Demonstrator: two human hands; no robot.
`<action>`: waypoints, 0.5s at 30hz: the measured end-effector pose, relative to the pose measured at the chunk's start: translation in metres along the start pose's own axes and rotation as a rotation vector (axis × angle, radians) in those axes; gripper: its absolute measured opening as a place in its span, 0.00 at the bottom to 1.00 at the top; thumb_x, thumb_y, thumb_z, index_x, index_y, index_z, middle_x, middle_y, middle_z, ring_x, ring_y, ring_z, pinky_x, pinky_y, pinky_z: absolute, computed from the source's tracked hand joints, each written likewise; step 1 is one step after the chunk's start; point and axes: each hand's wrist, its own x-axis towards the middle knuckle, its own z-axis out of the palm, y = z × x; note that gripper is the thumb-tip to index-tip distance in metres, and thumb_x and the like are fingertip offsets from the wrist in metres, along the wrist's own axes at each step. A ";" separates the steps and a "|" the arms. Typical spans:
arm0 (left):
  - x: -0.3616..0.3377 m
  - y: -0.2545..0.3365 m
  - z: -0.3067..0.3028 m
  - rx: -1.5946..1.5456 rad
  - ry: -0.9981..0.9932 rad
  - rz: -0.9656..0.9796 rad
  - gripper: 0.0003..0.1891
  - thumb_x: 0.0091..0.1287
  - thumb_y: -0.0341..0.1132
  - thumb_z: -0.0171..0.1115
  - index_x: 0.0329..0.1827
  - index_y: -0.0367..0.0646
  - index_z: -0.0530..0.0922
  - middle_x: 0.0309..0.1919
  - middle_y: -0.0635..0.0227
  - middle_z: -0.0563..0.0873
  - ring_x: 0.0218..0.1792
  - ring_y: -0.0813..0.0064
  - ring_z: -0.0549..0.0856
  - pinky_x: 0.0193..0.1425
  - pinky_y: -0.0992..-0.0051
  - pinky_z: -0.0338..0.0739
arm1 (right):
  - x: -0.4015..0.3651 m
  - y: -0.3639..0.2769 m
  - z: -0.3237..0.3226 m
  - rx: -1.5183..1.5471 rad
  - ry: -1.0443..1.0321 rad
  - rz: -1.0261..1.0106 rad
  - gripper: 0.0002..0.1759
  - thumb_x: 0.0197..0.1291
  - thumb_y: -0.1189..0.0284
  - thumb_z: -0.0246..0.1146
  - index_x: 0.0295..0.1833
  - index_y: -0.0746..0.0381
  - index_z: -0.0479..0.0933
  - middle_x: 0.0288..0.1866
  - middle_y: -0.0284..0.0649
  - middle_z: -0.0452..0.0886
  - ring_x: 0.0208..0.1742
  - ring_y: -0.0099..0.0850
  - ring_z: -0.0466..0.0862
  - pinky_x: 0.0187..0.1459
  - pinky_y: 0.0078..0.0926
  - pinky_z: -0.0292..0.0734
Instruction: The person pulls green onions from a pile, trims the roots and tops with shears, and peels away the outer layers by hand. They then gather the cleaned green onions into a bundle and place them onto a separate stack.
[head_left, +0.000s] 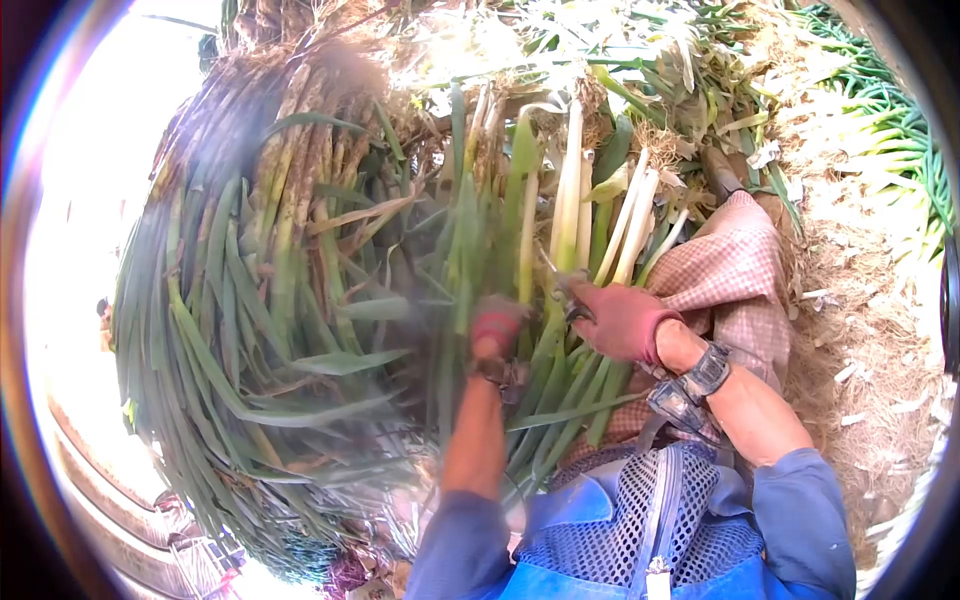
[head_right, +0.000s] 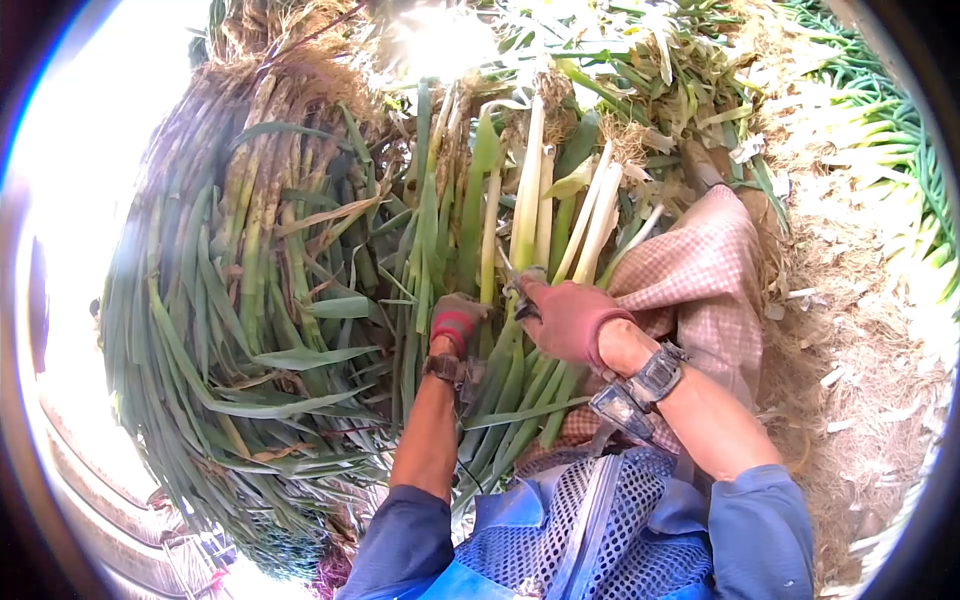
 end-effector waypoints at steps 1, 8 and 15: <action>0.003 -0.001 0.003 0.000 0.001 0.002 0.22 0.56 0.50 0.75 0.40 0.37 0.93 0.39 0.41 0.91 0.43 0.45 0.93 0.49 0.54 0.85 | -0.002 -0.001 0.000 -0.040 -0.024 -0.010 0.35 0.75 0.58 0.60 0.82 0.63 0.67 0.55 0.61 0.89 0.58 0.60 0.88 0.61 0.53 0.82; -0.006 0.014 -0.005 0.064 -0.083 -0.141 0.28 0.54 0.52 0.82 0.50 0.40 0.92 0.50 0.51 0.94 0.52 0.55 0.94 0.58 0.62 0.87 | 0.051 -0.002 -0.021 0.044 0.056 0.040 0.33 0.72 0.60 0.61 0.79 0.59 0.69 0.53 0.57 0.90 0.56 0.58 0.89 0.60 0.54 0.82; -0.017 0.023 -0.010 0.000 -0.124 -0.158 0.29 0.57 0.52 0.81 0.56 0.41 0.91 0.53 0.52 0.94 0.56 0.57 0.93 0.62 0.62 0.85 | 0.110 -0.004 -0.065 -0.035 0.179 0.111 0.30 0.65 0.69 0.58 0.74 0.63 0.75 0.60 0.60 0.88 0.61 0.56 0.88 0.64 0.50 0.83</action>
